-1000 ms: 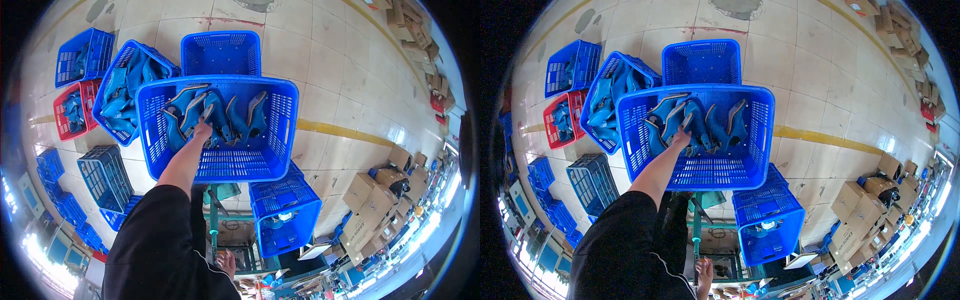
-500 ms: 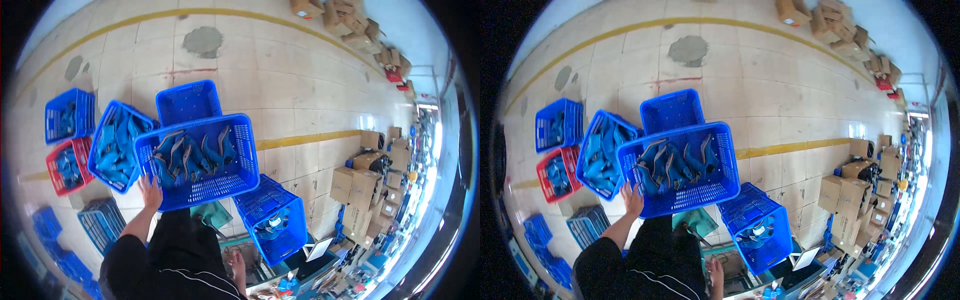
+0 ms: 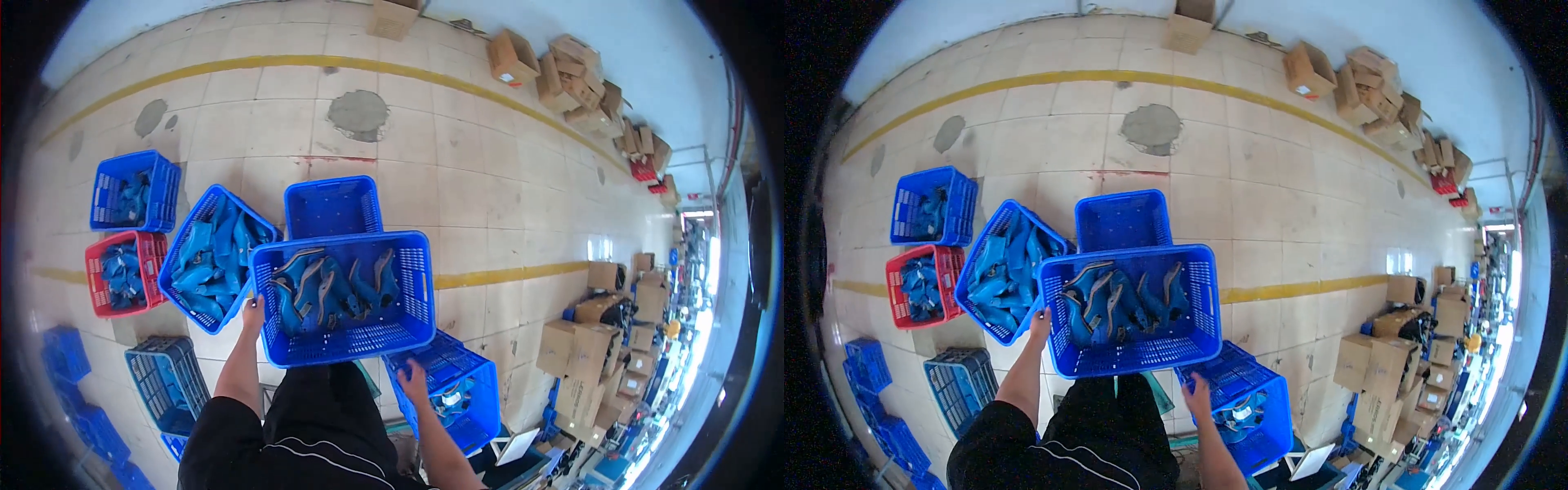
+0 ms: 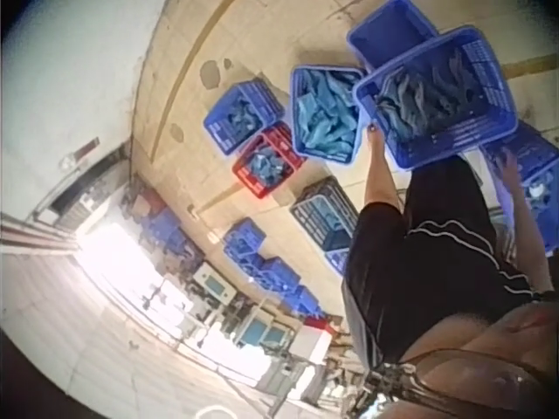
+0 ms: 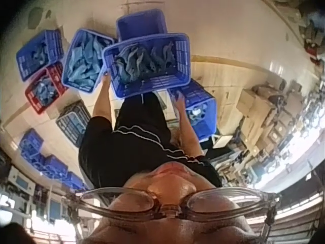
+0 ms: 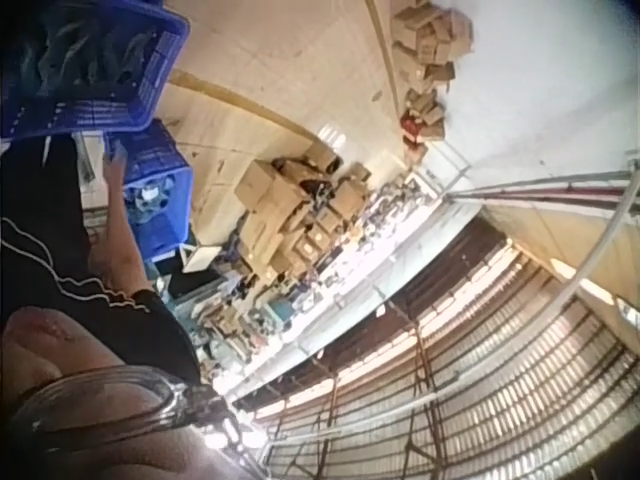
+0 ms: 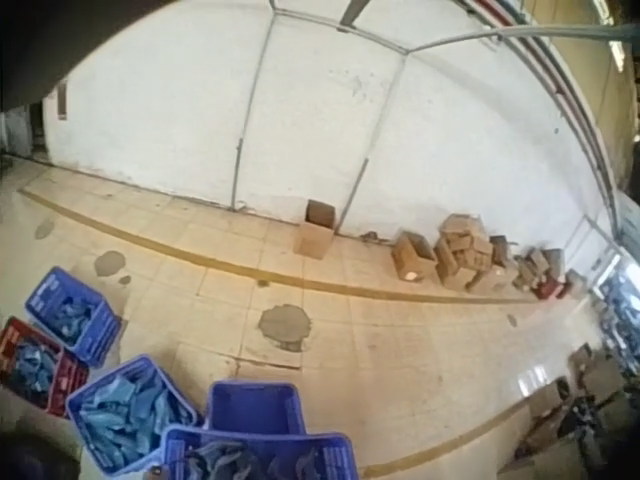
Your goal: Hammer and align footwear components on a last for shoe production.
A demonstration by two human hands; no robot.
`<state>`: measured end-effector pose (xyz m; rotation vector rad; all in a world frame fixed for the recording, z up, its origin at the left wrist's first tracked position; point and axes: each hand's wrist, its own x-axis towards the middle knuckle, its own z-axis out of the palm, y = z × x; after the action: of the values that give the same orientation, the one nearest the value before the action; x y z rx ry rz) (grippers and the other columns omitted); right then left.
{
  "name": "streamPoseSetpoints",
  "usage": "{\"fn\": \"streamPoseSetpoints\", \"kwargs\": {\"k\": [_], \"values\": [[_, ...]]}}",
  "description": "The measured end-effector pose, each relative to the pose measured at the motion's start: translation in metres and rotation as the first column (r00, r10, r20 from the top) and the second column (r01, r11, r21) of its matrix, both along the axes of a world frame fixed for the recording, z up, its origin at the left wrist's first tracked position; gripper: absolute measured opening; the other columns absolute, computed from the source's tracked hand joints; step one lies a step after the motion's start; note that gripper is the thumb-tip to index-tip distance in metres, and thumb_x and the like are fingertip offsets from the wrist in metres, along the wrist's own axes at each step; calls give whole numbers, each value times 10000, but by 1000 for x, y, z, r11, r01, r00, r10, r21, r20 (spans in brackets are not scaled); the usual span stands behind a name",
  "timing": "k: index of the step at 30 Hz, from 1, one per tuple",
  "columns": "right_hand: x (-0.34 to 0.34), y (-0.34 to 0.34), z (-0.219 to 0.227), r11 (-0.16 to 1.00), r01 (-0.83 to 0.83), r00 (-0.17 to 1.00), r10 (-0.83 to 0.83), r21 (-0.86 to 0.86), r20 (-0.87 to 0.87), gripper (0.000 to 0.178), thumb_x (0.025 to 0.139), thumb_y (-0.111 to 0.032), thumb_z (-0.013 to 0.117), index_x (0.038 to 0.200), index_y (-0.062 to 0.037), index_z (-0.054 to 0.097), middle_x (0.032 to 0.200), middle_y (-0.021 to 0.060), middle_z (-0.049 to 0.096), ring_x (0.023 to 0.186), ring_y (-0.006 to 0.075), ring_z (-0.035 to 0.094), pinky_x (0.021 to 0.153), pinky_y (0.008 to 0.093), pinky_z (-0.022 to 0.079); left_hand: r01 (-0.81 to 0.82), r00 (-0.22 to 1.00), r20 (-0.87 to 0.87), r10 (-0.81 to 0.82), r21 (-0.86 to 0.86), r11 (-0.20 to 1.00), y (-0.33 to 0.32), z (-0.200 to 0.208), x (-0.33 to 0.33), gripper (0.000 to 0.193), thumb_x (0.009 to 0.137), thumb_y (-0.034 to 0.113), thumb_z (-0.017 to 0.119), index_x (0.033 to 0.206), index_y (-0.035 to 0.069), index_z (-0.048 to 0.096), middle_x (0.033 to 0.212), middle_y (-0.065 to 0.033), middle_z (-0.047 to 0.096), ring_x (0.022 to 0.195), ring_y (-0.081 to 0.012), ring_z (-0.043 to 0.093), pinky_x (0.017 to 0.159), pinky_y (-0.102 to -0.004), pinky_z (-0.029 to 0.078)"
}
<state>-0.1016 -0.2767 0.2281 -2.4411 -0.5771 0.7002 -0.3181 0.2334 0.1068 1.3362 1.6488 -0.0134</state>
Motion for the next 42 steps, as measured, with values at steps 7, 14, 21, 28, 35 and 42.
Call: {"fn": "streamPoseSetpoints", "kwargs": {"k": [7,14,21,28,35,42], "values": [[144,81,-58,980,145,989,-144,-132,20,931,937,-540,722,1639,-82,317,1643,301,349,1487,493,389,1220,555,352,39,996,-73,-41,-33,999,-29,-22,-27,400,957,385,782,1118,24,723,911,-70,726,772,-176,645,684,-369,518],[200,115,-97,936,117,986,-148,-332,-72,1052,863,-609,778,1674,-156,284,1648,305,338,1501,539,340,1239,549,332,22,1000,-7,-24,-183,983,-60,19,-50,379,986,368,749,1096,7,704,904,-69,704,798,-166,623,719,-341,486],[270,63,-130,924,370,925,-376,-98,-54,812,877,-483,817,1512,-82,509,1500,231,574,1353,408,573,1126,537,435,-14,983,172,56,-234,972,-115,58,-29,301,993,316,727,1005,24,657,898,-59,675,821,-166,627,742,-328,500],[227,74,-128,954,198,932,-254,-225,-257,534,911,-449,748,1244,-32,740,1161,209,767,1106,377,727,967,474,546,-178,983,-52,174,-102,979,-156,91,-90,656,888,410,815,1287,-85,656,1121,-166,743,994,-257,708,879,-395,547],[189,0,-114,967,217,923,-249,-137,-292,238,941,-293,738,986,-60,729,772,47,682,724,188,641,661,366,491,-29,998,-51,30,19,999,-135,120,-106,792,834,514,793,1340,-73,627,1266,-308,706,1191,-420,691,1042,-457,528],[168,26,-73,986,166,900,-140,28,-412,188,997,-240,687,1012,-53,689,783,31,638,716,174,607,674,357,489,12,995,-101,-5,62,998,-146,147,-147,781,819,491,790,1321,-79,607,1284,-323,684,1213,-443,669,1054,-476,522]]}}
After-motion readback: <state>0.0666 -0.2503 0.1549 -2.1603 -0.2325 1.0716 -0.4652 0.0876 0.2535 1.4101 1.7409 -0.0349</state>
